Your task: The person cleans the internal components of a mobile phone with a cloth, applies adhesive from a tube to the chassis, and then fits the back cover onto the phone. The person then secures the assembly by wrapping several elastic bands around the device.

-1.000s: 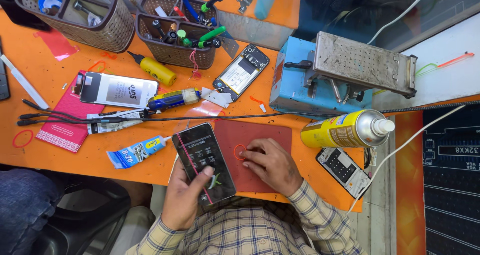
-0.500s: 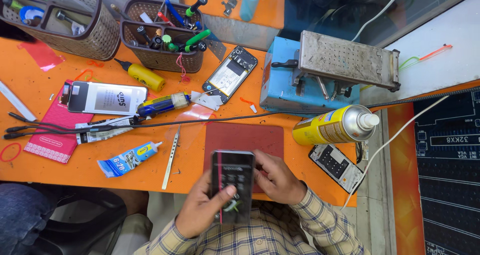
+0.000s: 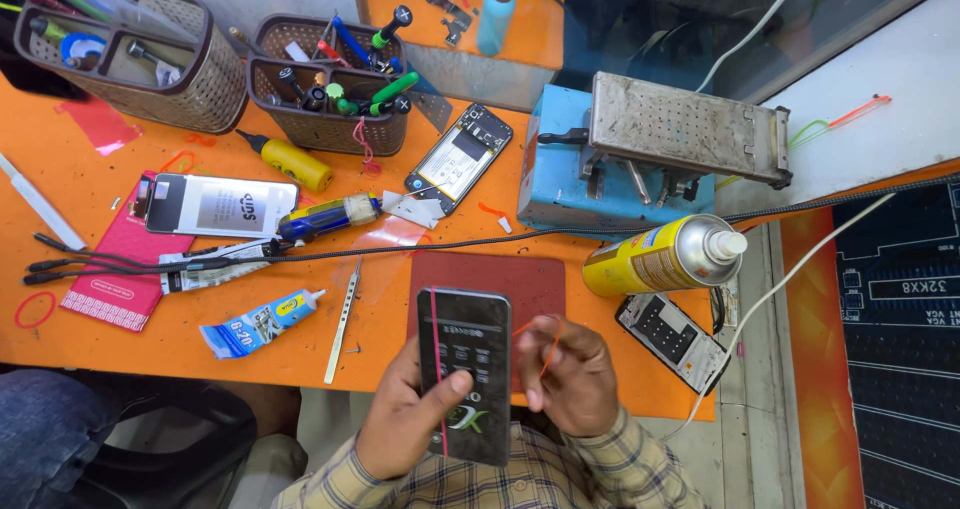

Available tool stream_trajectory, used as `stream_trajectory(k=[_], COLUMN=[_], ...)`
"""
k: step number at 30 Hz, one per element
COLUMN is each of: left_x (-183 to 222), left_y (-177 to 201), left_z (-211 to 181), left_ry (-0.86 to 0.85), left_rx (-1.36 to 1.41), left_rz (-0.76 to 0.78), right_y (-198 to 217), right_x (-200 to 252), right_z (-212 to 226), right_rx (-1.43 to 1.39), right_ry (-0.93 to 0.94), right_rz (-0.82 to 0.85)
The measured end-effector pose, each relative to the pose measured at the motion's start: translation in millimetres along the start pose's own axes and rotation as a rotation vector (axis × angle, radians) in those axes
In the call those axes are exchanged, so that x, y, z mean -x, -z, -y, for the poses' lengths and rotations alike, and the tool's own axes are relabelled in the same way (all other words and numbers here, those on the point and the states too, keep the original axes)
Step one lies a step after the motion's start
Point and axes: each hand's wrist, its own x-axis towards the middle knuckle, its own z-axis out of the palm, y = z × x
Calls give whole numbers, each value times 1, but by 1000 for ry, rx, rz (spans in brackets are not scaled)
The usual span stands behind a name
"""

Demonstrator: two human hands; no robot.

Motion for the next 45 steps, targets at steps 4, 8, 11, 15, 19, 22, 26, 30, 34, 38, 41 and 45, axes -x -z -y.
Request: stream_trajectory(k=[4, 8, 11, 15, 19, 22, 26, 30, 34, 38, 41, 45], left_x=[6, 6, 5, 2, -16, -37, -65, -81, -84, -61, -43, -19], left_y=[-12, -22, -24, -24, -24, -25, -16, -22, -49, -55, -46, -28], left_z=[-8, -6, -3, -1, -15, -41, -78, -83, -72, -54, -34, -20], left_ry=[-87, -254, -249, -291, -371, -438, -599, -600, -687, -789, -637, -413], left_rx=[-292, -448, -508, -515, -316, -49, 382, 514, 529, -152, -296, -489], left_rz=[5, -31, -26, -49, -156, -312, -311, -341, -275, -263, -77, -10], right_y=[-21, -62, -79, -84, -78, -60, -16, 0, -18, -48, -48, -33], right_x=[-13, -37, -47, -53, -58, -53, -39, 6, -18, -42, -47, -39], right_z=[30, 74, 86, 81, 73, 70, 83, 39, 24, 33, 41, 53], right_rx=[432, 831, 1208, 1227, 1128, 1193, 735, -235, -220, 121, 269, 496], right_ry=[85, 246, 321, 150, 106, -305, -218, 59, 373, 70, -269, -172], right_rz=[-54, 179, 311, 439, 611, 835, 1170, 756, 432, 220, 265, 250])
